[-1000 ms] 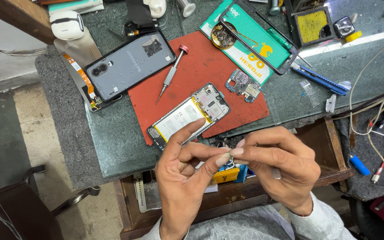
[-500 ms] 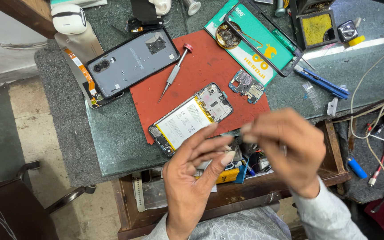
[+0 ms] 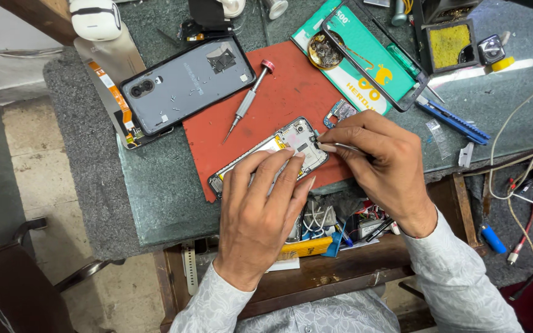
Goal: The person uses tweezers and a screwdriver to manipulate internal components of a disassembled smartphone, including the motherboard and battery connector. They carefully align and secure parts within the phone chassis on a cluttered workbench.
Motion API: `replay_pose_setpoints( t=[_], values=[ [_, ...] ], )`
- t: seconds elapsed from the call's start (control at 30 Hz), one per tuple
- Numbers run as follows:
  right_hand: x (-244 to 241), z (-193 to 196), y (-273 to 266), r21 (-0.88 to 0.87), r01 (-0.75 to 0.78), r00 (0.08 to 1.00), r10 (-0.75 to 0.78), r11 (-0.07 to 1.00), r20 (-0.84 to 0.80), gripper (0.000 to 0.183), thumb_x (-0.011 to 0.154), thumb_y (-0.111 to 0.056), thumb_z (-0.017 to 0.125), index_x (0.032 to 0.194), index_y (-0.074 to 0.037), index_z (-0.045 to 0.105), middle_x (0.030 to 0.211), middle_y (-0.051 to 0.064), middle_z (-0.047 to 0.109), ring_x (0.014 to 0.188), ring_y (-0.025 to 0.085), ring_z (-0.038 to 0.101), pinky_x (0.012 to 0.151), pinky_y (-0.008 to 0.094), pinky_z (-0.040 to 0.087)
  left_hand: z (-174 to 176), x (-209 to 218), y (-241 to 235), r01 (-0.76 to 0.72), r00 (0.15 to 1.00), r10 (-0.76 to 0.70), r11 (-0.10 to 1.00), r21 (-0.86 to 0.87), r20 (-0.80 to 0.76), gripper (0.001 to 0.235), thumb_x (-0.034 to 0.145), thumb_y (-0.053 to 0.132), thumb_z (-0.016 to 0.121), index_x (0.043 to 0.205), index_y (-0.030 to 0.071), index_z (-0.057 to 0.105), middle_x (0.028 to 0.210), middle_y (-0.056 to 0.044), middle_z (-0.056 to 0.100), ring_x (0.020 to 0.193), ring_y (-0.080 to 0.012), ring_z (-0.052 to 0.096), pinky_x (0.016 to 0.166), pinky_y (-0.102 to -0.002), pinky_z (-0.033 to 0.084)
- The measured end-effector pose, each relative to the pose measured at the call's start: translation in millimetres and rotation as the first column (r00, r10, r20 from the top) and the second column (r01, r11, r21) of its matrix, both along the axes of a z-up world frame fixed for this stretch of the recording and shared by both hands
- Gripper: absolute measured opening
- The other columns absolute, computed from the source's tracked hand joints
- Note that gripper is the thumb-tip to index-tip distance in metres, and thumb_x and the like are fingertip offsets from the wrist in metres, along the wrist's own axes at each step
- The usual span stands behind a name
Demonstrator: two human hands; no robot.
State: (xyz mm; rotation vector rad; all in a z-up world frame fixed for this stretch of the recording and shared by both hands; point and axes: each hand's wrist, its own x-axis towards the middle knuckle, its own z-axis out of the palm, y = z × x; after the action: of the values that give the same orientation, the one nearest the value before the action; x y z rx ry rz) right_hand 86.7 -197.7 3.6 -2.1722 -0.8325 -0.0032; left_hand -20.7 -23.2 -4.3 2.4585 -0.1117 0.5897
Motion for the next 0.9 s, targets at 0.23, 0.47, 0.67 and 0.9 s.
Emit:
replay_pose_setpoints(
  t=[0.23,0.47,0.67,0.9],
  values=[
    [0.9,-2.2,-0.9,0.001,-0.013,1.000,0.013,1.000,-0.014,0.023,0.087,0.009,0.070,0.104,-0.004,0.077,0.100,0.009,0.073,0.092,0.020,0.074,0.080,0.029,0.058,-9.8,-1.4,-0.5,-0.017,1.000,0.017,1.000,0.011,-0.004,0.034,0.094,0.019,0.081,0.122,0.004,0.071,0.127,-0.005,0.063,0.120,-0.0237,0.057,0.096,-0.040,0.049],
    [-4.3,6.1,-0.3,-0.117,-0.026,0.993,0.039,0.993,0.110,0.024,0.087,0.000,0.077,0.109,-0.008,0.077,0.105,0.006,0.073,0.091,0.021,0.074,0.076,0.031,0.058,-12.2,-2.1,-0.3,-0.020,1.000,0.020,0.999,0.030,-0.006,0.034,0.094,0.020,0.080,0.123,0.004,0.071,0.128,-0.004,0.063,0.120,-0.0229,0.057,0.096,-0.040,0.049],
    [-12.3,15.4,2.2,-0.301,0.004,0.972,0.067,0.954,0.225,0.033,0.080,-0.005,0.079,0.112,-0.010,0.077,0.106,0.006,0.072,0.081,0.024,0.072,0.068,0.035,0.056,-13.1,-3.3,-0.1,-0.019,1.000,0.019,0.999,0.032,-0.010,0.035,0.094,0.020,0.080,0.124,0.004,0.071,0.129,-0.003,0.063,0.120,-0.0220,0.057,0.095,-0.039,0.049],
    [-19.7,12.3,-3.3,-0.067,0.051,0.988,-0.040,0.996,0.150,0.022,0.098,-0.007,0.075,0.119,-0.007,0.073,0.106,0.009,0.071,0.090,0.020,0.072,0.075,0.031,0.057,-11.5,-2.5,-0.9,-0.027,1.000,0.027,0.999,0.043,0.002,0.035,0.094,0.019,0.080,0.125,0.005,0.071,0.128,-0.003,0.063,0.120,-0.0222,0.057,0.094,-0.040,0.049]
  ],
)
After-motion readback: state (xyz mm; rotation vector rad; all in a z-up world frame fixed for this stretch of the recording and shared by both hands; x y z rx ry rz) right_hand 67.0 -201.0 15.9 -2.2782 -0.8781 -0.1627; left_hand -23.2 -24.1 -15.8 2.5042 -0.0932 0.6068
